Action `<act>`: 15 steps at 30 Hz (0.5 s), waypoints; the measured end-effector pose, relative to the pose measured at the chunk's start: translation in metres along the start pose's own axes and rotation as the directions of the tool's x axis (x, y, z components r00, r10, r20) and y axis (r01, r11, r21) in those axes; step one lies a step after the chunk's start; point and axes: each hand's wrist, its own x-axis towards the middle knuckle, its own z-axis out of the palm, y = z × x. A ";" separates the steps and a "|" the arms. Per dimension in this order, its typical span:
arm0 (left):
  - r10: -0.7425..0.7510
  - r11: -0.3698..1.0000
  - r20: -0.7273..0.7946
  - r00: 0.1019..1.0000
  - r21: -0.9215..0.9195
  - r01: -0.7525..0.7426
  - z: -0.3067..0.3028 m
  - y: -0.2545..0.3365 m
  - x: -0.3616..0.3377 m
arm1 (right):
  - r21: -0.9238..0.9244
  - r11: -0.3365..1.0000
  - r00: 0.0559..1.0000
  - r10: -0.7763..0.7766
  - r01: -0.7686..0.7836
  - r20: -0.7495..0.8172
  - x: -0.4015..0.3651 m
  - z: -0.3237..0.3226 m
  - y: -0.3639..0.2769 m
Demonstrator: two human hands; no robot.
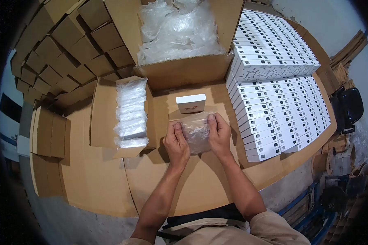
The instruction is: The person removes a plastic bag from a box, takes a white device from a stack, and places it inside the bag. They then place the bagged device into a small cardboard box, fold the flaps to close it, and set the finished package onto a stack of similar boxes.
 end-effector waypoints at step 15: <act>-0.213 0.850 0.178 0.961 -0.452 0.272 0.000 0.002 0.010 | -0.120 0.974 0.960 -0.210 0.190 -0.186 -0.004 0.003 -0.006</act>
